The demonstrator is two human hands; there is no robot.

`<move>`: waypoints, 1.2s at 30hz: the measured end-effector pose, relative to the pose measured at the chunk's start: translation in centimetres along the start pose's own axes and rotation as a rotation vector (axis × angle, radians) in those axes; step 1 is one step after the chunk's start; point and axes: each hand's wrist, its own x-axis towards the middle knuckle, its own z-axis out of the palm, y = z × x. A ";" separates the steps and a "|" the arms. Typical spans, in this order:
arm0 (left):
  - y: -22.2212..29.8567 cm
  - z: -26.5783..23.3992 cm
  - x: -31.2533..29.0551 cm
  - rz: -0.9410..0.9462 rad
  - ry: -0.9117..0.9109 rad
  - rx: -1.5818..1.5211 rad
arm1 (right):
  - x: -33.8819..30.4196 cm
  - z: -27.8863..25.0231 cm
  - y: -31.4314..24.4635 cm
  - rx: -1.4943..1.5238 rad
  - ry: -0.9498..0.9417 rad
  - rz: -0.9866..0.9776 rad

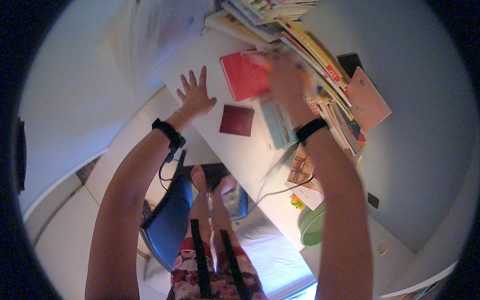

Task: The person clears books from a white shelf by hand, wipes the shelf surface with a cloth, and then rinses and wrings out the cloth in a basin of water.

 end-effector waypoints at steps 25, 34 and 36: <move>-6.1 4.7 -0.6 -0.120 -0.117 0.375 | -14.8 1.1 23.0 0.404 0.487 -0.104; 3.5 -1.7 -14.4 0.005 -1.054 -1.950 | -21.9 -13.3 10.5 0.796 0.438 0.075; 5.1 -6.2 -15.2 0.001 -0.918 -2.063 | -20.7 -13.6 7.9 0.795 0.526 -0.169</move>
